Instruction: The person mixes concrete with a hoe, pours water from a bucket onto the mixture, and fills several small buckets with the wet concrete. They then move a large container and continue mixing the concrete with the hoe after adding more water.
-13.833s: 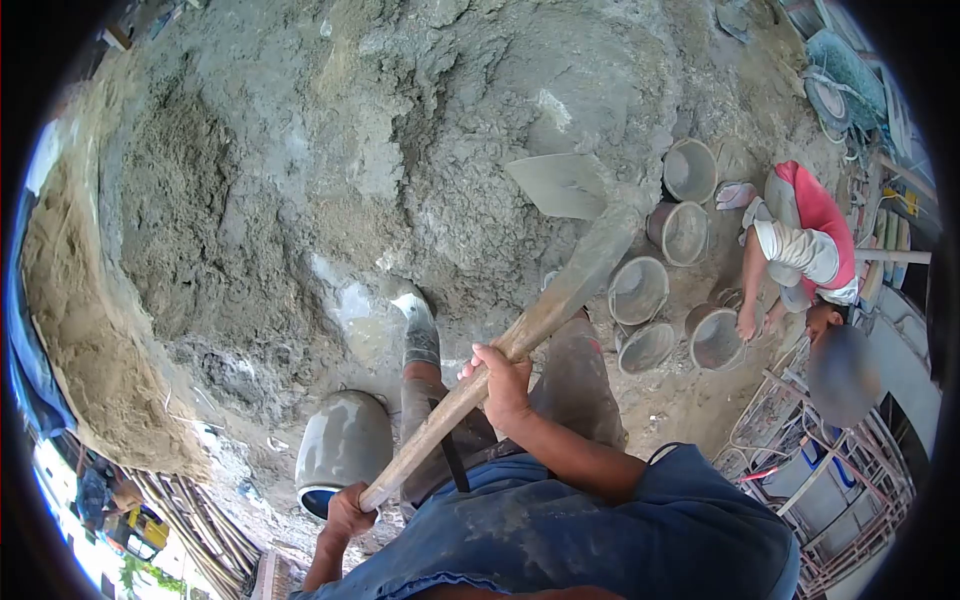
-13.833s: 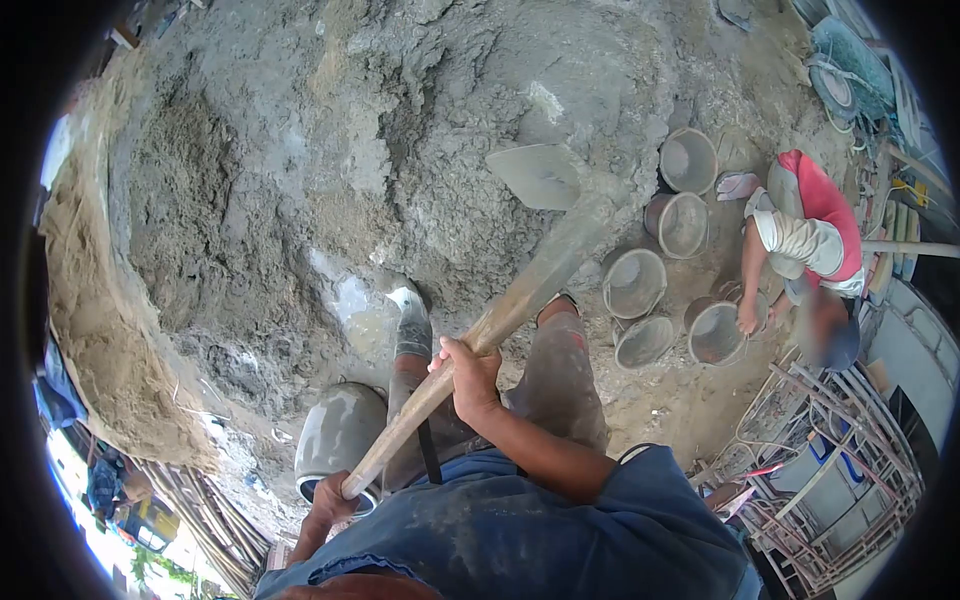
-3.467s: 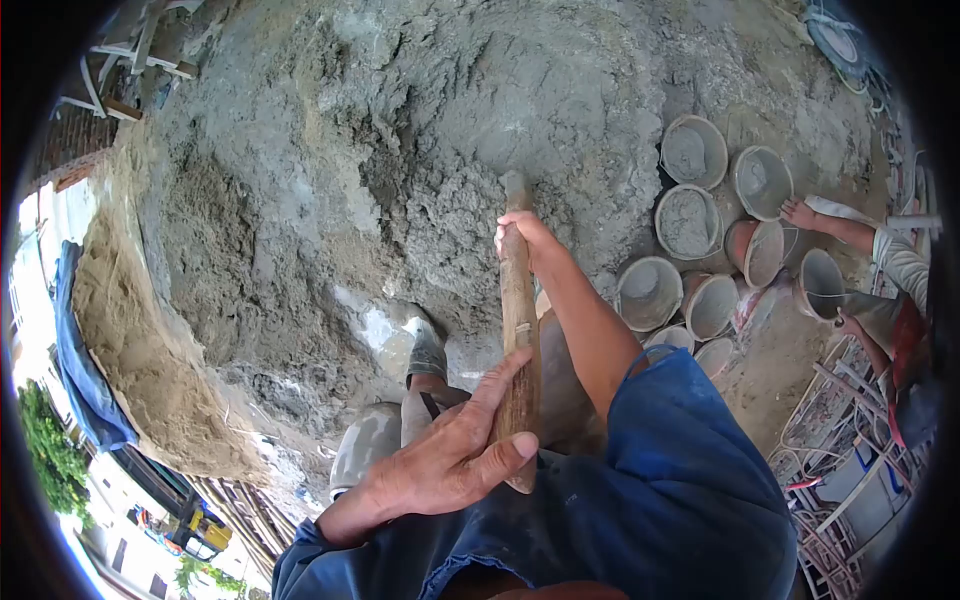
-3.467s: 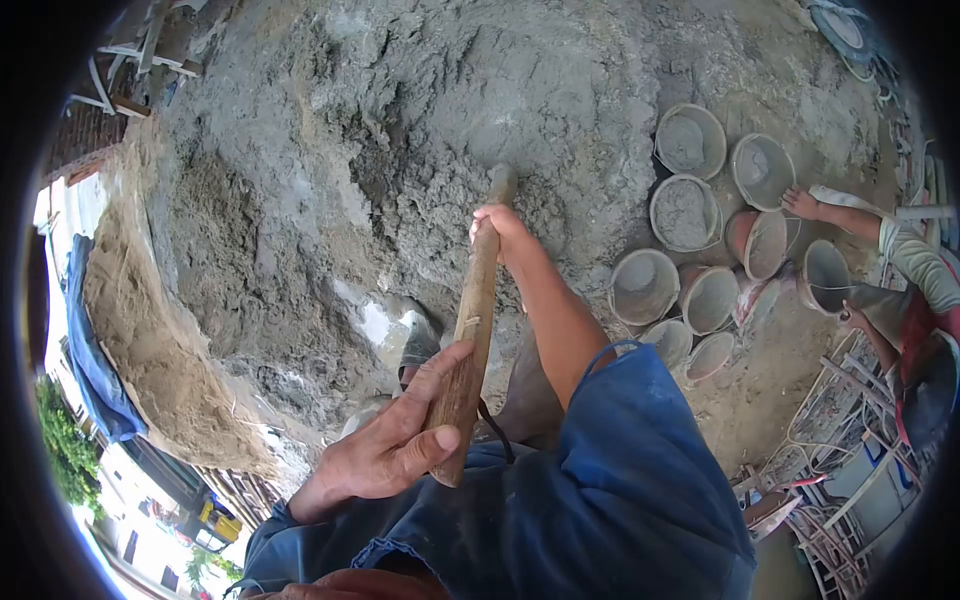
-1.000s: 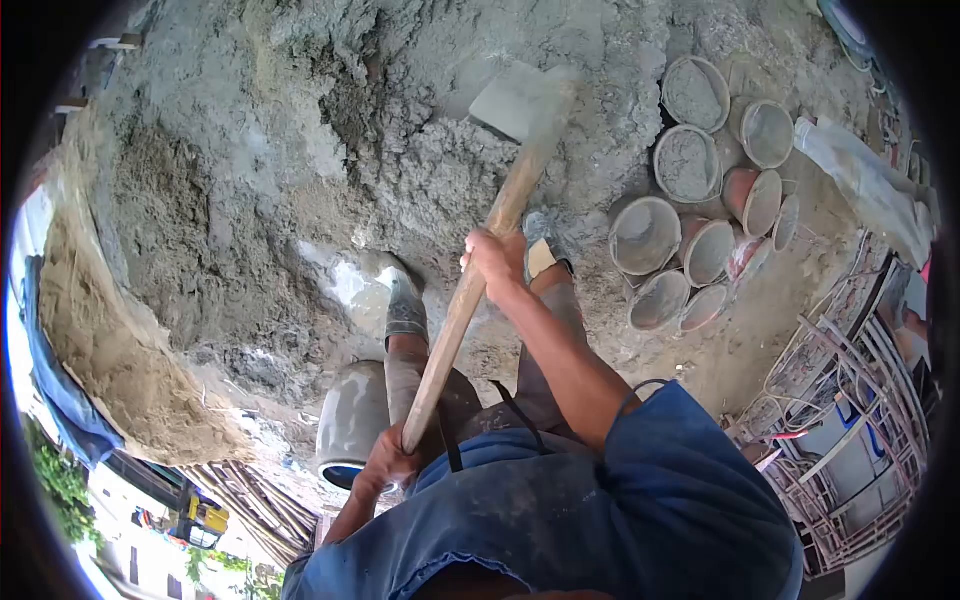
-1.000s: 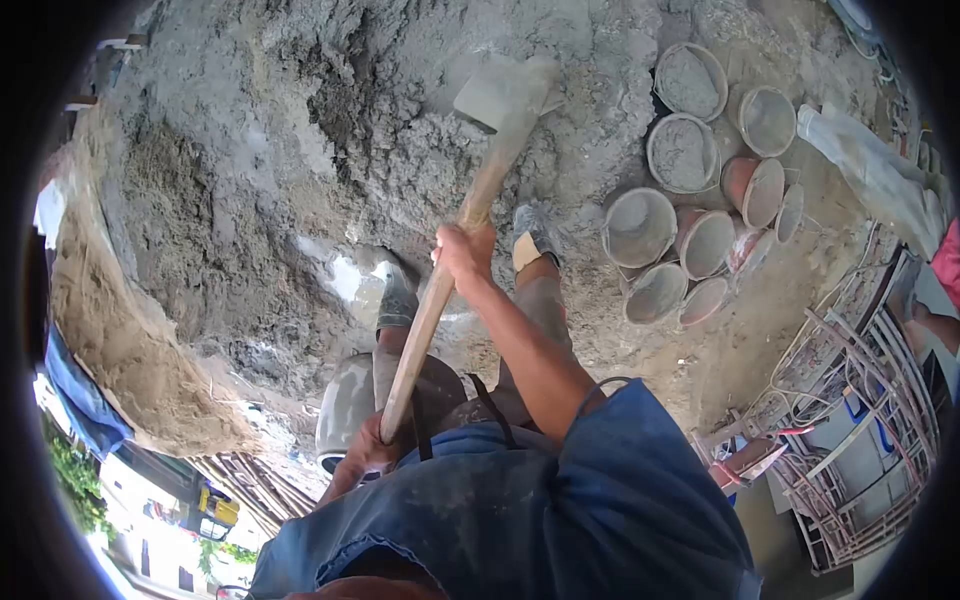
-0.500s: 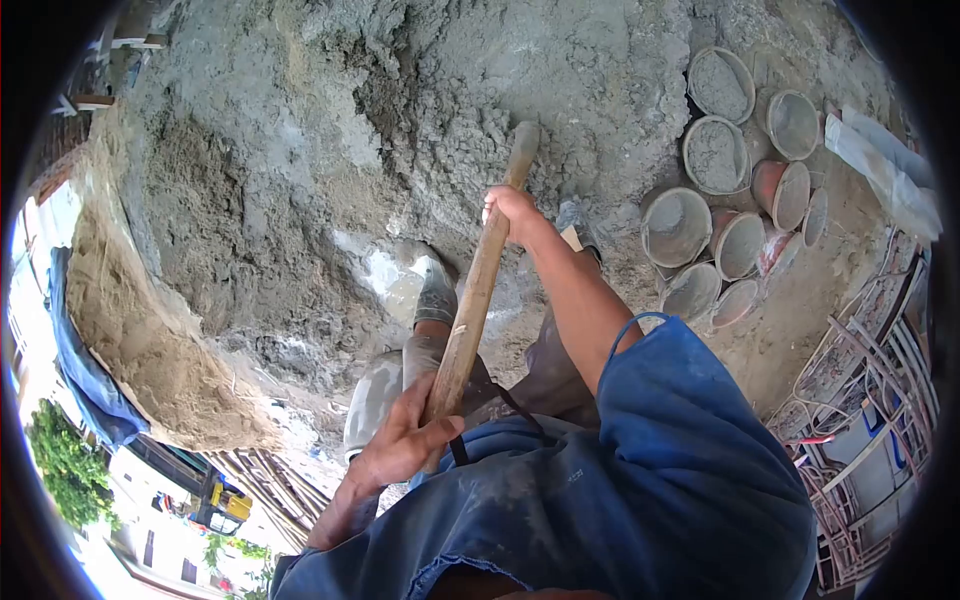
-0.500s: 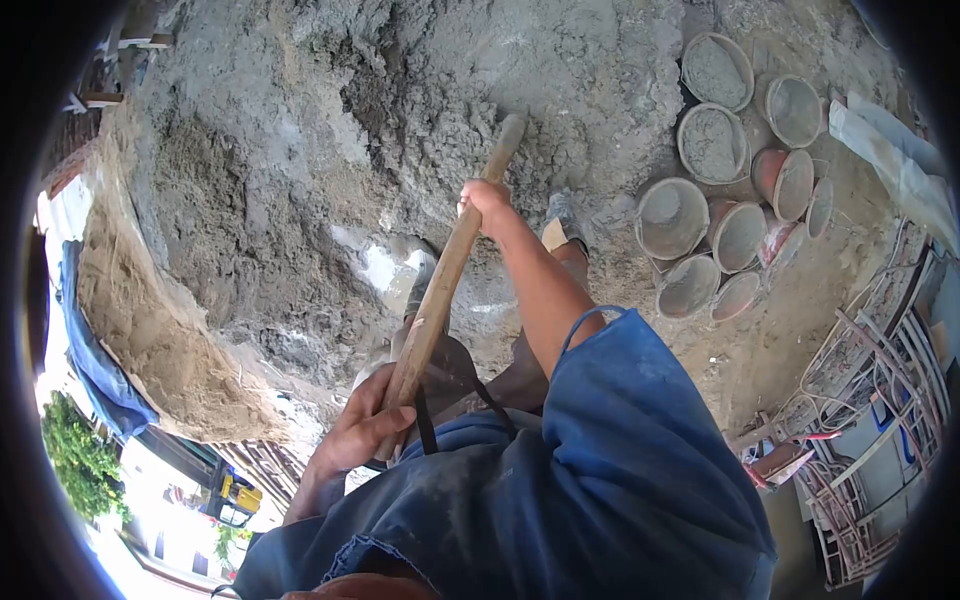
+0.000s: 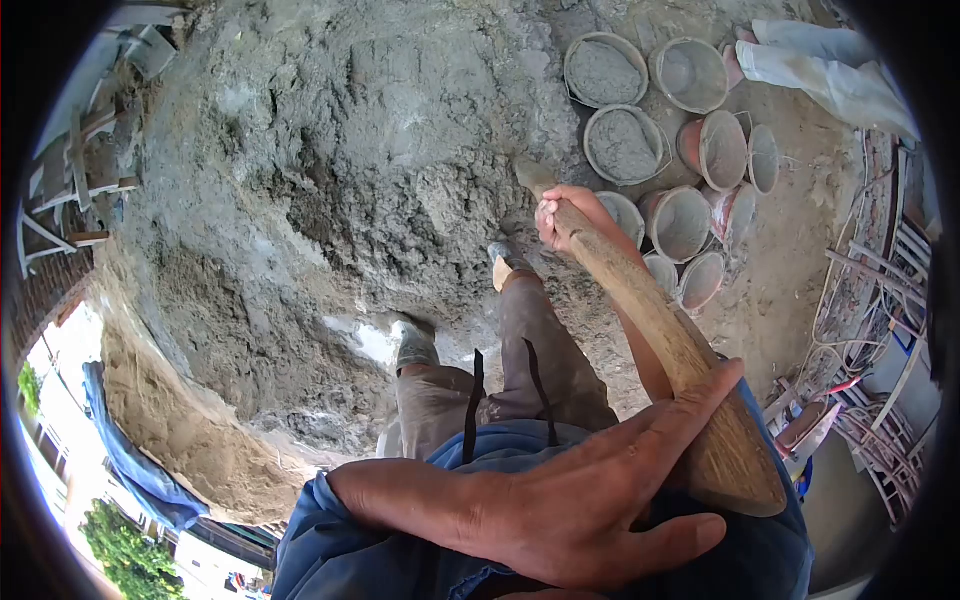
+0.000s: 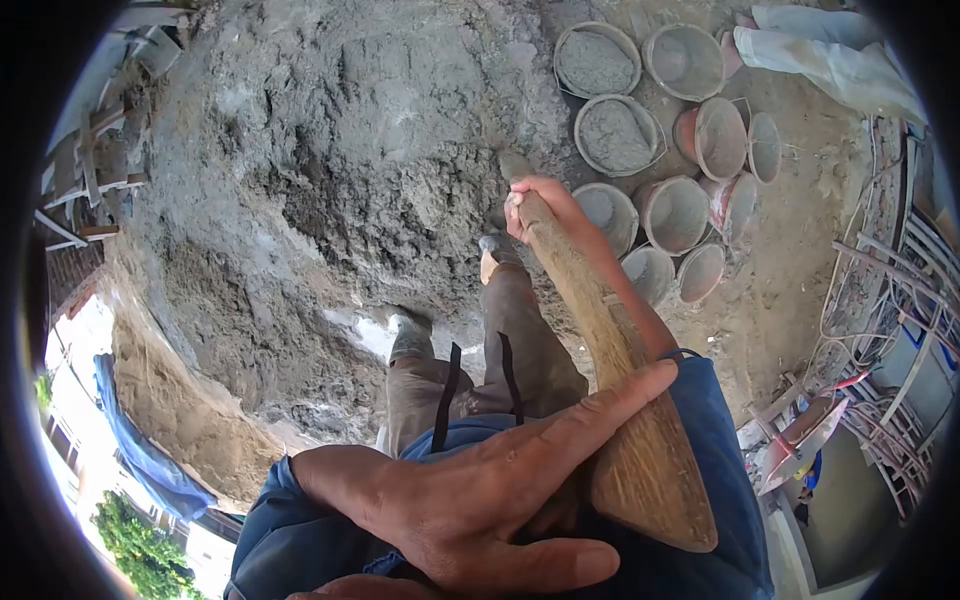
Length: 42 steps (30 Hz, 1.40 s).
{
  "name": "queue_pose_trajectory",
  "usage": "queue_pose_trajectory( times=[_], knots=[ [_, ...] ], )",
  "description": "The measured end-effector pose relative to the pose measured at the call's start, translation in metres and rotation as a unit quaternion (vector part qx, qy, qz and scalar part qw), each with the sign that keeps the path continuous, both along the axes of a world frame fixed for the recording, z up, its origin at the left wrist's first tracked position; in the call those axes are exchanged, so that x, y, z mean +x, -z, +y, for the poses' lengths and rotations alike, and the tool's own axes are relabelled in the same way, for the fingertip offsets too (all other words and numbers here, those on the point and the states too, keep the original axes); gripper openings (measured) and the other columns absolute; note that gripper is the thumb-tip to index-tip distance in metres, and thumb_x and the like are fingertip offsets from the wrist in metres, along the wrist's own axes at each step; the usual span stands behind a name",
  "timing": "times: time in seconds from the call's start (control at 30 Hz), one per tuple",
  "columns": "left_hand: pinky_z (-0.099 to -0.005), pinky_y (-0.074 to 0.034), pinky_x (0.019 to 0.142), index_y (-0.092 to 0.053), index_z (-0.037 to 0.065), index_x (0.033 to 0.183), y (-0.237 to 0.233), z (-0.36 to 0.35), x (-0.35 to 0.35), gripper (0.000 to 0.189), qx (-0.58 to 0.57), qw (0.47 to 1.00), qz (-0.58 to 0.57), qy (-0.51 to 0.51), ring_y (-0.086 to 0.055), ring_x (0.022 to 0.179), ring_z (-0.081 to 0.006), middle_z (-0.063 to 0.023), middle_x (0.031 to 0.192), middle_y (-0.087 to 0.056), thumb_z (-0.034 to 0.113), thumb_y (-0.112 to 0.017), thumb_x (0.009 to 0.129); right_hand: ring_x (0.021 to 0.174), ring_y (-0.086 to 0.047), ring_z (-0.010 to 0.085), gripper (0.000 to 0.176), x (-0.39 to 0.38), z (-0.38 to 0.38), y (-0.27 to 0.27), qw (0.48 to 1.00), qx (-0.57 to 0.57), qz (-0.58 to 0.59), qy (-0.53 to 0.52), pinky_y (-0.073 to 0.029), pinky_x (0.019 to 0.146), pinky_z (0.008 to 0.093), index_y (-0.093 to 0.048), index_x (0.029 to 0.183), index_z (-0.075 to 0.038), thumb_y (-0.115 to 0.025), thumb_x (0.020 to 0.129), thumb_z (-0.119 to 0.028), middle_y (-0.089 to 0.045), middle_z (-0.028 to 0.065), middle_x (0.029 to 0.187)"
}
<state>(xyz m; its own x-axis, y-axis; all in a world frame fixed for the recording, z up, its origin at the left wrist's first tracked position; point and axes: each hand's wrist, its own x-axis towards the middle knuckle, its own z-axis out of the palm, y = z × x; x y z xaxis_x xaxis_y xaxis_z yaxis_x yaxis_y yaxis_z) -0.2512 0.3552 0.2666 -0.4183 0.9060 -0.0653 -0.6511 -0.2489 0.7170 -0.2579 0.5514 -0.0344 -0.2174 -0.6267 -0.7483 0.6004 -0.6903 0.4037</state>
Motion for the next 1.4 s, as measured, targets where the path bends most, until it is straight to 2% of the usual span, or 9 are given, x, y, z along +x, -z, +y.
queue_pose_trajectory(
  times=[0.13, 0.23, 0.3, 0.4, 0.53, 0.67, 0.77, 1.03, 1.4],
  knots=[
    [-0.0487, -0.041, 0.099, -0.010, -0.002, 0.149, -0.043, 0.060, -0.001, 0.084, 0.058, 0.996, -0.059, -0.035, -0.046, 0.123, -0.0456, -0.0349, 0.137, -0.037, 0.053, -0.046, 0.096, 0.066, -0.058, 0.0144, 0.009, -0.032, 0.083, -0.076, 0.996, 0.023, 0.065, 0.063, -0.052, 0.064, 0.0310, -0.055, 0.079, -0.004, -0.054, 0.087, -0.009, -0.057, 0.0031, 0.070],
    [-0.0442, -0.024, 0.115, 0.011, -0.003, 0.148, -0.057, 0.080, -0.011, 0.093, 0.076, 0.993, 0.083, -0.025, -0.025, 0.138, -0.0459, -0.0386, 0.146, -0.018, 0.027, -0.058, 0.093, 0.069, -0.059, 0.0135, 0.013, -0.058, 0.145, -0.124, 0.984, 0.098, 0.127, 0.076, -0.051, 0.065, 0.0315, -0.055, 0.080, -0.004, -0.052, 0.090, -0.012, -0.057, 0.0029, 0.071],
    [-0.0486, -0.045, 0.090, -0.011, -0.003, 0.149, -0.059, 0.073, -0.022, 0.080, 0.073, 0.992, 0.101, 0.003, -0.053, 0.111, -0.0436, -0.0335, 0.127, -0.045, 0.046, -0.048, 0.097, 0.064, -0.060, 0.0146, 0.011, -0.071, 0.187, -0.137, 0.969, 0.181, 0.152, 0.075, -0.054, 0.061, 0.0315, -0.054, 0.076, -0.006, -0.057, 0.086, -0.010, -0.058, 0.0035, 0.069],
    [-0.0419, -0.031, 0.109, 0.008, -0.004, 0.149, -0.027, 0.053, -0.045, 0.099, 0.010, 0.992, 0.106, 0.070, -0.038, 0.133, -0.0400, -0.0354, 0.143, -0.031, 0.029, -0.063, 0.089, 0.058, -0.058, 0.0152, 0.011, -0.094, 0.228, -0.133, 0.930, 0.325, 0.170, 0.032, -0.052, 0.055, 0.0325, -0.053, 0.075, -0.008, -0.057, 0.085, -0.012, -0.058, 0.0034, 0.068],
    [-0.0469, -0.051, 0.086, -0.008, 0.003, 0.149, 0.097, 0.021, -0.042, 0.089, -0.367, 0.883, 0.180, 0.230, -0.064, 0.092, -0.0448, -0.0313, 0.095, -0.063, 0.023, -0.062, 0.081, 0.054, -0.057, 0.0195, 0.009, -0.100, 0.216, -0.062, 0.809, 0.553, 0.195, 0.047, -0.050, 0.049, 0.0345, -0.052, 0.076, -0.007, -0.059, 0.081, -0.010, -0.056, 0.0051, 0.065],
    [-0.0489, -0.050, 0.082, -0.040, 0.010, 0.123, 0.331, 0.026, 0.009, 0.048, -0.498, 0.775, 0.365, 0.133, -0.062, 0.096, -0.0410, -0.0208, 0.102, -0.063, 0.022, -0.061, 0.081, 0.052, -0.057, 0.0215, 0.009, -0.116, 0.191, 0.034, 0.729, 0.666, 0.129, 0.098, -0.050, 0.048, 0.0367, -0.051, 0.079, -0.001, -0.059, 0.076, 0.001, -0.053, 0.0089, 0.062],
    [-0.0484, -0.049, 0.084, -0.042, 0.011, 0.120, 0.387, 0.041, 0.004, 0.046, -0.517, 0.771, 0.356, 0.111, -0.060, 0.100, -0.0408, -0.0191, 0.107, -0.062, 0.019, -0.062, 0.080, 0.051, -0.056, 0.0219, 0.012, -0.111, 0.189, 0.038, 0.699, 0.698, 0.099, 0.120, -0.050, 0.048, 0.0373, -0.051, 0.081, 0.001, -0.059, 0.074, 0.003, -0.052, 0.0100, 0.063],
    [-0.0414, -0.048, 0.090, -0.051, 0.011, 0.116, 0.344, -0.038, 0.115, 0.051, -0.405, 0.870, 0.279, 0.010, -0.056, 0.109, -0.0362, -0.0151, 0.113, -0.058, 0.011, -0.073, 0.070, 0.052, -0.056, 0.0215, 0.020, -0.035, 0.084, -0.055, 0.734, 0.623, 0.235, 0.131, -0.050, 0.050, 0.0367, -0.048, 0.088, -0.001, -0.060, 0.072, 0.004, -0.053, 0.0102, 0.068],
    [-0.0418, -0.051, 0.072, -0.053, 0.005, 0.101, 0.286, -0.181, 0.250, 0.037, -0.504, 0.856, 0.108, -0.031, -0.063, 0.083, -0.0406, -0.0204, 0.085, -0.063, 0.015, -0.073, 0.071, 0.051, -0.054, 0.0210, 0.013, 0.001, -0.116, 0.006, 0.811, 0.527, 0.255, -0.006, -0.046, 0.048, 0.0373, -0.049, 0.081, -0.002, -0.059, 0.075, 0.000, -0.053, 0.0091, 0.068]
  ],
)
